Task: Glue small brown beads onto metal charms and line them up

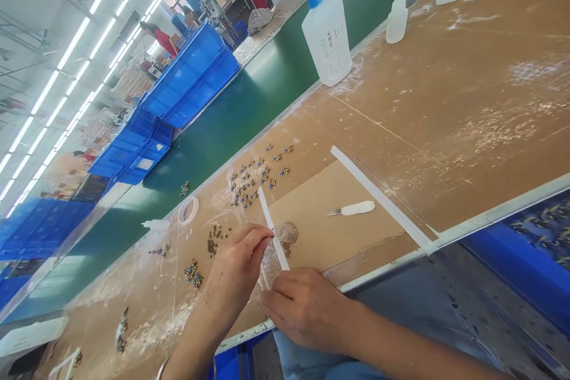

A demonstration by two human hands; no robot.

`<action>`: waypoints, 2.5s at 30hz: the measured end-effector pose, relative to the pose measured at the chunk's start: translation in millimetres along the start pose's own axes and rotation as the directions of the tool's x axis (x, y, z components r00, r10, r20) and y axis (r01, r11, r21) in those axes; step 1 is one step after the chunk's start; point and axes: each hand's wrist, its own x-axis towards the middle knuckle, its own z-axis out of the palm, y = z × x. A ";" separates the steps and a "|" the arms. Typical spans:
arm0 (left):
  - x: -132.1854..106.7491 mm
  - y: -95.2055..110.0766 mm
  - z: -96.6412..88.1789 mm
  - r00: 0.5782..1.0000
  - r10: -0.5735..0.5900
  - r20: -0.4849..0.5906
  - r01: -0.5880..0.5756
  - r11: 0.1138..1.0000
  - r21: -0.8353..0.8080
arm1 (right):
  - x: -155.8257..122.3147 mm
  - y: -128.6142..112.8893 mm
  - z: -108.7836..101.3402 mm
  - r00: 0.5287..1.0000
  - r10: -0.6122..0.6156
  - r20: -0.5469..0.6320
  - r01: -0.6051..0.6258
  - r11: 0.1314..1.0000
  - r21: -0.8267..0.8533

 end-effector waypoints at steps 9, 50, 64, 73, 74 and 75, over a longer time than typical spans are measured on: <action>5.1 5.2 -2.2 0.996 0.087 0.012 -0.088 0.989 0.118 | 0.5 -0.1 1.0 1.000 -0.006 -0.024 0.006 1.000 -0.010; -142.5 -7.8 12.8 0.507 -0.861 -0.026 0.821 0.492 -0.288 | -2.5 -1.4 0.4 0.995 -0.026 -0.098 0.040 0.989 0.143; -136.5 -7.3 12.4 0.476 -0.879 -0.021 0.857 0.469 -0.212 | -2.6 -1.6 -2.6 0.997 -0.009 -0.075 0.022 0.986 0.163; -130.0 -6.5 10.4 0.501 -0.865 -0.020 0.856 0.499 -0.137 | -2.5 -1.2 -2.2 0.996 -0.017 -0.089 0.030 0.988 0.151; -128.5 -5.9 9.4 0.501 -0.865 -0.007 0.857 0.498 -0.132 | -2.8 -1.1 -2.1 0.996 -0.016 -0.087 0.028 0.988 0.149; -127.0 -5.2 8.3 0.505 -0.863 0.004 0.857 0.501 -0.123 | -3.1 -1.0 -1.9 0.996 -0.015 -0.083 0.027 0.989 0.147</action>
